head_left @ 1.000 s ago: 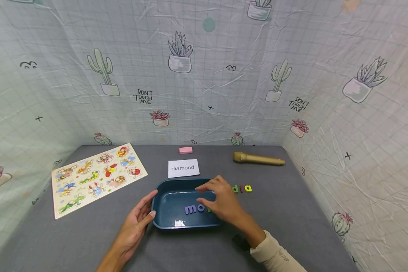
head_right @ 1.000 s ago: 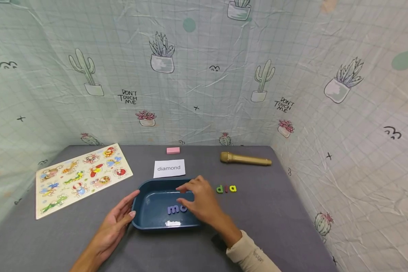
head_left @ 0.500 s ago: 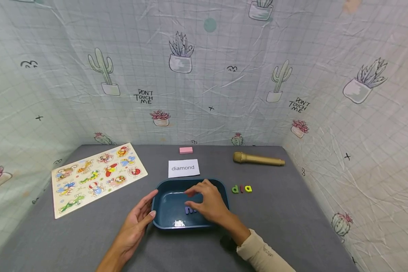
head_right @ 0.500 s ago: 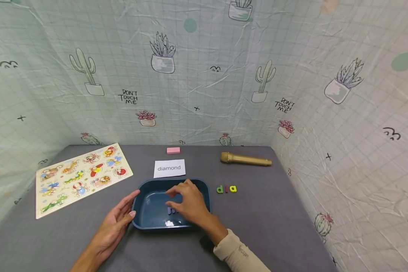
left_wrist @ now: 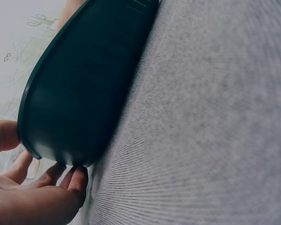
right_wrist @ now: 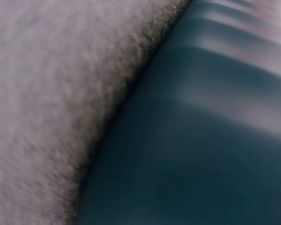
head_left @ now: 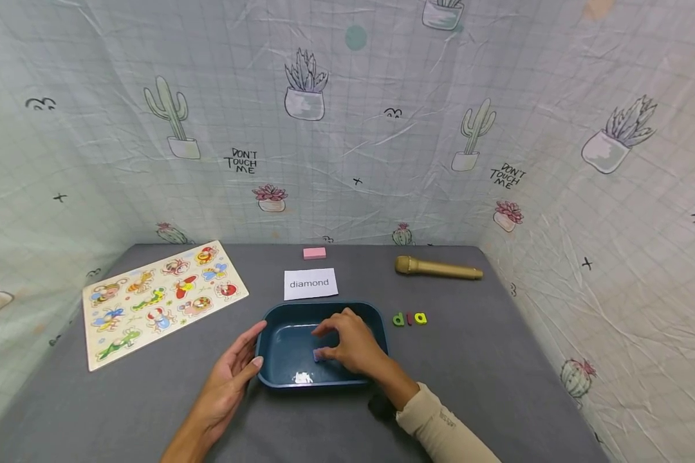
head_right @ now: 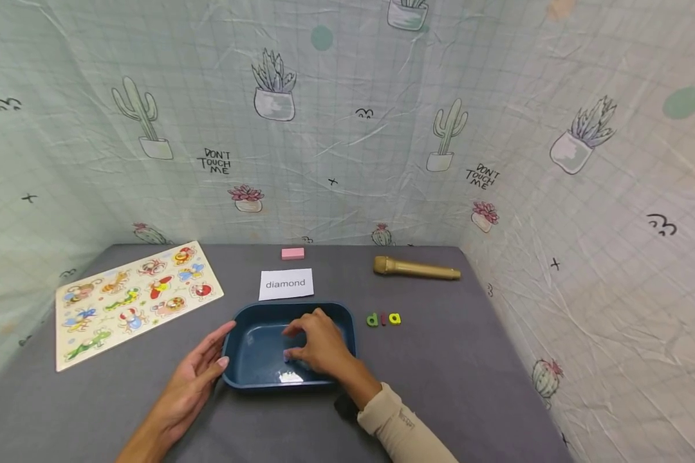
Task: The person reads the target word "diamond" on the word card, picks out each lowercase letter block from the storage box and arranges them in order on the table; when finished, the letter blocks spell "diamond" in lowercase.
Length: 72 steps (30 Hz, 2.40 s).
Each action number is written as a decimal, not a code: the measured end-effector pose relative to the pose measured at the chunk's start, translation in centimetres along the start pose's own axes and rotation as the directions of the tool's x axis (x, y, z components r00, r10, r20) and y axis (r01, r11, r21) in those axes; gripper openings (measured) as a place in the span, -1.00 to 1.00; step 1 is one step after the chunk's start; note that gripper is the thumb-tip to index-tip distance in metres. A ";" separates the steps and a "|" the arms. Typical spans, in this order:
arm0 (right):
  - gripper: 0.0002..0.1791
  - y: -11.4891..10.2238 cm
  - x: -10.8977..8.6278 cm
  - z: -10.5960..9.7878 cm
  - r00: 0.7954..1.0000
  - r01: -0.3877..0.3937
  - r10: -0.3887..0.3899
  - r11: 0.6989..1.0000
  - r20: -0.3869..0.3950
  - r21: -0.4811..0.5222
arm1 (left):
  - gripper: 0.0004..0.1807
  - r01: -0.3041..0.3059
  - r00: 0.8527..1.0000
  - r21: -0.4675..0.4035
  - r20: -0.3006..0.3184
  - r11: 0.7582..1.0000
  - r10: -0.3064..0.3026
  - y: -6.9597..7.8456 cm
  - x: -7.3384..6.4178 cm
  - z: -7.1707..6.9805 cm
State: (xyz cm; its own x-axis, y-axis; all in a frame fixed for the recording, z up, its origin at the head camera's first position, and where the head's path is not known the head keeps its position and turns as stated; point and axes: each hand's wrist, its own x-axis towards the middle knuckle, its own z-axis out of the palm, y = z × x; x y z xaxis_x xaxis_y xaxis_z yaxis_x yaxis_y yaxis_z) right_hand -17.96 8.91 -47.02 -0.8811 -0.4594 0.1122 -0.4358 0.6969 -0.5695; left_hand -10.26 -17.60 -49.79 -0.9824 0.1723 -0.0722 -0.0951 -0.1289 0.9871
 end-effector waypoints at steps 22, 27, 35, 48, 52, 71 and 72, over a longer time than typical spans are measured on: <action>-0.79 0.1 0.2 0.5 0.996 0.007 0.008 0.986 0.091 -0.165 | -0.29 0.015 1.000 -0.005 0.000 1.000 -0.015 0.1 0.0 0.0; -0.79 0.0 0.2 0.4 0.998 0.015 -0.006 0.990 0.062 -0.142 | -0.29 0.017 1.000 -0.004 -0.002 1.000 -0.017 0.1 0.0 0.0; -0.77 -0.4 -0.1 0.0 0.999 0.022 -0.023 0.998 -0.025 -0.060 | -0.29 0.005 1.000 -0.003 0.003 1.000 -0.005 0.0 0.0 0.0; -0.72 -0.2 -0.4 -0.2 0.986 0.043 -0.042 0.999 -0.164 0.002 | -0.28 -0.005 1.000 0.000 -0.006 1.000 0.005 -0.2 0.0 0.1; -0.71 -0.1 -0.6 -0.2 0.978 0.060 -0.054 0.998 -0.204 0.022 | -0.28 -0.014 1.000 -0.001 -0.002 1.000 0.014 -0.4 0.0 0.1; -0.68 0.6 -1.3 -2.9 0.938 0.112 -0.100 0.994 -0.331 0.016 | -0.29 -0.013 1.000 0.004 -0.008 1.000 0.013 -0.3 0.0 0.2; -0.68 0.7 -1.4 -3.1 0.939 0.105 -0.095 0.994 -0.331 0.012 | -0.29 -0.011 1.000 0.004 -0.009 1.000 0.011 -0.3 0.0 0.2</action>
State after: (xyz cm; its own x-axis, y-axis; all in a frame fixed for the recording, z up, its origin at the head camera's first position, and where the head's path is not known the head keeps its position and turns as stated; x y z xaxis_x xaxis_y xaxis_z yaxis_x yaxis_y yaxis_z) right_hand -17.62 11.76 -45.03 -0.8463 -0.3155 0.4291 -0.5240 0.6377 -0.5646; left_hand -10.24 -17.38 -50.01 -0.9848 0.1622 -0.0628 -0.0838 -0.1265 0.9884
